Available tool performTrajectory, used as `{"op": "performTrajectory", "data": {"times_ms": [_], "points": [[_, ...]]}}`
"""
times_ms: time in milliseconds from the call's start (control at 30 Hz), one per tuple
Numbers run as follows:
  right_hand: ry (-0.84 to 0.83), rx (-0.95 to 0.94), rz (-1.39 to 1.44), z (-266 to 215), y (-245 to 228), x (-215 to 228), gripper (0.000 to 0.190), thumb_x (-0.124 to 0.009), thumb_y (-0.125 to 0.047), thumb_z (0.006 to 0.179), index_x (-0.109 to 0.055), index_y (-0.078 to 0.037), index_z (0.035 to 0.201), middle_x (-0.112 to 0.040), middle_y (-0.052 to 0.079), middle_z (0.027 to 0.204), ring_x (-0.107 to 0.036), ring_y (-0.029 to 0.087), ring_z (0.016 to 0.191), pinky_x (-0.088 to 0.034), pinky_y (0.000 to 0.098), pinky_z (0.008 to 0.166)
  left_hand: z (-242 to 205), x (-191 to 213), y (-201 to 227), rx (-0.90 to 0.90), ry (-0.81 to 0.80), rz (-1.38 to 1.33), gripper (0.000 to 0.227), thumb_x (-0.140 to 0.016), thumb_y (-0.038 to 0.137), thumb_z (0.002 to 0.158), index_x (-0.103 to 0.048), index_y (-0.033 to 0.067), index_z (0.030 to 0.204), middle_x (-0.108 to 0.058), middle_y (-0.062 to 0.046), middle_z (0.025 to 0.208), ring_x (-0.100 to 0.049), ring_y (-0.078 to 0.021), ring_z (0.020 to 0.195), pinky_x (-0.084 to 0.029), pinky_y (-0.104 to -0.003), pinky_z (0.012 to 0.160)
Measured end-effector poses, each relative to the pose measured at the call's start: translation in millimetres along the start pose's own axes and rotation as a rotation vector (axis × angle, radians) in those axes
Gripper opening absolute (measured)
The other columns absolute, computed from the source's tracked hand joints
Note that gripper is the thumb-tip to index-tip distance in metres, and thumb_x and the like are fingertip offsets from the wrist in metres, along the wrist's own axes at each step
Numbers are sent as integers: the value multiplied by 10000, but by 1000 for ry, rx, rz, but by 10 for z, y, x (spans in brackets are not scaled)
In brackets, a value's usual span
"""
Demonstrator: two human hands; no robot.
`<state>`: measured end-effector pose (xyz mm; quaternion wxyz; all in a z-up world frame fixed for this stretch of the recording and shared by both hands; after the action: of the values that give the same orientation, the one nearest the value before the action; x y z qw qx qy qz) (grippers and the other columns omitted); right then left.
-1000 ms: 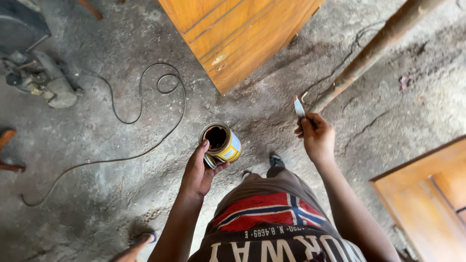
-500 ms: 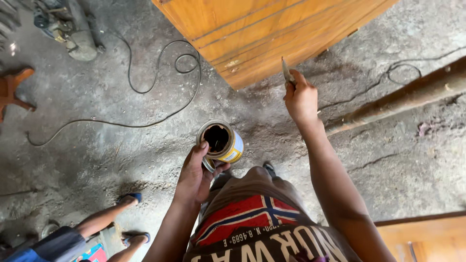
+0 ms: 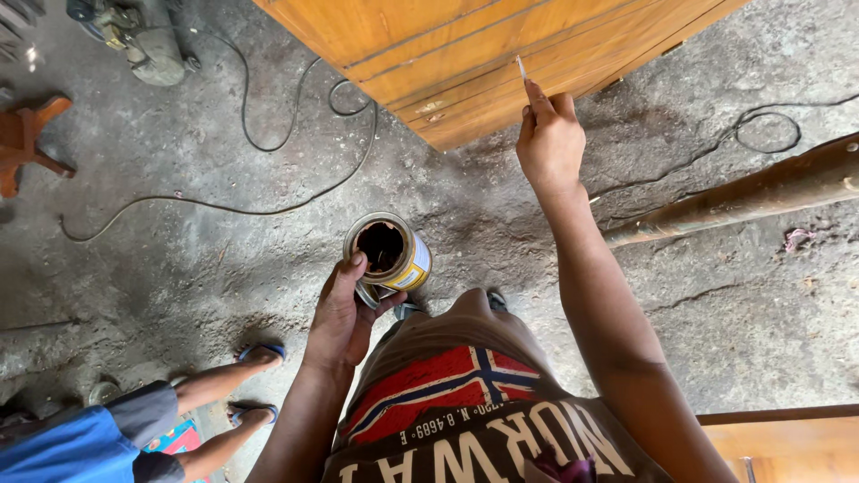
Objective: The person retrieves a can of wood filler and a putty knife, then applies the filler into cracks and holes on a wooden cabinet door. The person repeatedly dips the putty knife into the can and spreads filler along the surface, working on multiple areas of the door.
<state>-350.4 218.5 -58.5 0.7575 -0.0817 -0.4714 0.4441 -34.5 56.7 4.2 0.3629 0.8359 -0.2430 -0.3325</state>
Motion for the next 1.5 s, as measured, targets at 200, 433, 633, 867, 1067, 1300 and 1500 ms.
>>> {"op": "performTrajectory", "data": {"times_ms": [200,433,633,867,1067,1300,1500], "points": [[-3,12,-28,7,-18,-72,393,-694,-74,974,-695,-97,1367,-623,110,981,-681,298,732,-575,413,637,49,72,20,3,3,6,575,-708,470,870,-601,122,1315,-692,-41,1200,-675,-181,1076,-583,-431,874],[-12,16,-126,49,-76,-160,442,-698,-78,947,-681,-116,1387,-581,126,993,-661,298,710,-559,416,592,90,112,83,-1,13,24,596,-714,483,854,-607,121,1316,-694,-41,1202,-672,-180,1081,-583,-429,877],[-100,25,-230,72,-118,-238,488,-682,-45,948,-622,-28,1432,-543,167,979,-646,292,671,-547,396,543,119,119,110,12,36,45,586,-706,484,856,-613,121,1307,-699,-42,1195,-678,-182,1078,-586,-430,879],[-82,52,-290,116,-179,-191,466,-698,-57,928,-648,-32,1391,-546,172,955,-650,308,667,-550,411,554,112,62,122,0,13,40,539,-694,462,877,-604,127,1289,-693,-29,1195,-675,-174,1071,-594,-430,874],[-116,20,-195,128,-166,-39,418,-694,-71,926,-691,-76,1344,-573,187,976,-665,341,667,-560,440,582,105,69,110,-9,35,43,501,-688,448,893,-613,111,1255,-703,-42,1181,-684,-184,1064,-599,-442,865],[-70,7,-110,95,-110,-64,388,-696,-83,965,-694,-82,1352,-595,185,1007,-668,362,705,-564,462,627,73,118,32,-3,55,21,517,-704,443,882,-614,106,1264,-704,-42,1178,-686,-188,1062,-602,-451,863],[-75,33,20,86,-3,-93,366,-705,-85,962,-725,-97,1328,-617,167,967,-688,350,777,-580,438,684,50,101,37,-10,42,25,542,-702,457,875,-613,116,1287,-703,-42,1186,-685,-184,1069,-603,-436,874]]}}
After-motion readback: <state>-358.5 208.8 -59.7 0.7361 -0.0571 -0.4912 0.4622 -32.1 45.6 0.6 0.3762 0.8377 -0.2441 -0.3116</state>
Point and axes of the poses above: each hand's wrist, its own z-axis towards the middle knuckle, its own x-axis out of the back of the hand, y = z × x, the point moved 5 cm from there along z, towards the middle knuckle
